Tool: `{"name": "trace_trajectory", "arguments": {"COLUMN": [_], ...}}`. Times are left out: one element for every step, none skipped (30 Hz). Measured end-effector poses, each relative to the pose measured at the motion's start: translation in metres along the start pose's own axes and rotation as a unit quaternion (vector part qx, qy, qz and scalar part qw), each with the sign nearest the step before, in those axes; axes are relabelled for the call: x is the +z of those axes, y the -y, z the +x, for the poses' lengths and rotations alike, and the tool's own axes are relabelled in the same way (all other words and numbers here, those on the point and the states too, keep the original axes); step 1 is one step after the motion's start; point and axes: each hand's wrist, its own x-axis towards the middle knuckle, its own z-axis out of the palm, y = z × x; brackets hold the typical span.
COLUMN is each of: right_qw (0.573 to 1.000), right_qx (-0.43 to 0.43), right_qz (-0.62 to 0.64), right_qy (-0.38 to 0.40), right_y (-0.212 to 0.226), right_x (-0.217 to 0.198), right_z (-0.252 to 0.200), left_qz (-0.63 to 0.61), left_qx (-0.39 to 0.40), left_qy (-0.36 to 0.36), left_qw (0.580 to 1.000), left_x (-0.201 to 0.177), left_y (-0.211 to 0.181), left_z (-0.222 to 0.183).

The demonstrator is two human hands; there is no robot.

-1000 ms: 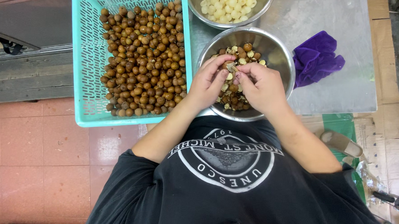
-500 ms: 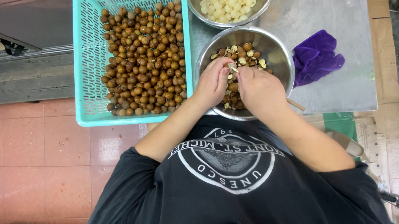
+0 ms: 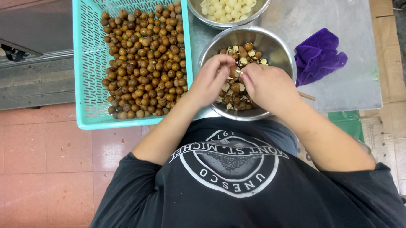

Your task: The person peels brown nuts by hand, separating the shells from the kernels. The peeled kernels are placed into a metal bowl, while the shells are discarded into another bowl. The person works continuously over a table with a basket of unpeeled nuts and a bowl of peeled kernels.

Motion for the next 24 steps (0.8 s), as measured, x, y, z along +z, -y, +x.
{"name": "trace_trajectory", "arguments": {"right_qw": [1.0, 1.0, 1.0, 0.999, 0.999, 0.998, 0.997, 0.995, 0.993, 0.992, 0.989, 0.987, 0.988, 0.989, 0.989, 0.992, 0.994, 0.995, 0.997, 0.996, 0.993, 0.984, 0.97, 0.95], "right_qx": [-0.007, -0.013, -0.019, -0.026, -0.033, -0.041, -0.053, -0.065, -0.077, -0.099, -0.121, -0.141, -0.14, -0.138, -0.137, -0.11, -0.084, -0.056, -0.043, -0.031, -0.019, -0.021, -0.023, -0.02], "right_qz": [-0.003, -0.006, -0.01, -0.021, -0.033, -0.046, -0.059, -0.071, -0.084, -0.083, -0.082, -0.081, -0.067, -0.054, -0.041, -0.054, -0.066, -0.076, -0.039, -0.004, 0.032, 0.097, 0.162, 0.226], "right_qy": [-0.004, -0.007, -0.011, -0.005, 0.001, 0.006, 0.009, 0.012, 0.015, 0.005, -0.005, -0.013, -0.019, -0.027, -0.035, -0.014, 0.007, 0.029, 0.058, 0.086, 0.113, 0.148, 0.182, 0.212], "right_y": [-0.001, -0.001, -0.001, 0.0, 0.002, 0.002, 0.002, 0.003, 0.005, 0.006, 0.008, 0.009, 0.01, 0.009, 0.008, 0.006, 0.004, 0.001, -0.002, -0.006, -0.012, -0.019, -0.027, -0.035], "right_x": [0.0, 0.0, 0.001, 0.002, 0.004, 0.004, 0.003, 0.002, 0.0, -0.001, -0.002, -0.003, -0.003, -0.003, -0.003, -0.003, -0.002, 0.0, 0.002, 0.004, 0.006, 0.007, 0.009, 0.01], "right_z": [0.001, 0.0, 0.0, -0.001, -0.001, 0.0, 0.0, 0.0, 0.0, -0.001, -0.001, -0.003, -0.005, -0.005, -0.005, -0.004, -0.003, -0.004, -0.004, -0.003, 0.0, 0.003, 0.008, 0.009], "left_qz": [0.055, 0.086, 0.117, 0.148, 0.156, 0.164, 0.172, 0.158, 0.143, 0.124, 0.035, -0.056, -0.146, -0.113, -0.079, -0.045, 0.0, 0.044, 0.087, 0.096, 0.105, 0.113, 0.09, 0.065], "left_qx": [0.075, 0.11, 0.145, 0.177, 0.175, 0.176, 0.177, 0.076, -0.024, -0.121, -0.159, -0.198, -0.235, -0.214, -0.191, -0.168, -0.105, -0.044, 0.019, 0.042, 0.064, 0.088, 0.087, 0.086], "left_qy": [-0.021, -0.035, -0.049, -0.063, -0.059, -0.057, -0.055, -0.006, 0.046, 0.1, 0.101, 0.104, 0.106, 0.087, 0.067, 0.046, 0.028, 0.012, -0.004, 0.008, 0.02, 0.035, 0.047, 0.063], "left_qw": [0.995, 0.99, 0.981, 0.971, 0.97, 0.969, 0.968, 0.984, 0.988, 0.98, 0.981, 0.973, 0.955, 0.967, 0.976, 0.984, 0.994, 0.998, 0.996, 0.994, 0.992, 0.989, 0.991, 0.992], "left_x": [-0.002, -0.002, -0.001, 0.0, 0.001, 0.002, 0.003, 0.005, 0.006, 0.007, 0.006, 0.005, 0.006, 0.006, 0.007, 0.006, 0.007, 0.008, 0.009, 0.008, 0.007, 0.006, 0.005, 0.005], "left_y": [-0.009, -0.016, -0.019, -0.02, -0.018, -0.014, -0.009, -0.003, 0.004, 0.008, 0.012, 0.014, 0.015, 0.015, 0.014, 0.012, 0.011, 0.011, 0.012, 0.014, 0.016, 0.019, 0.023, 0.027], "left_z": [-0.002, -0.003, -0.003, -0.005, -0.006, -0.004, -0.001, 0.003, 0.008, 0.012, 0.012, 0.01, 0.008, 0.007, 0.003, -0.001, -0.002, -0.005, -0.008, -0.008, -0.007, -0.007, -0.007, -0.006]}}
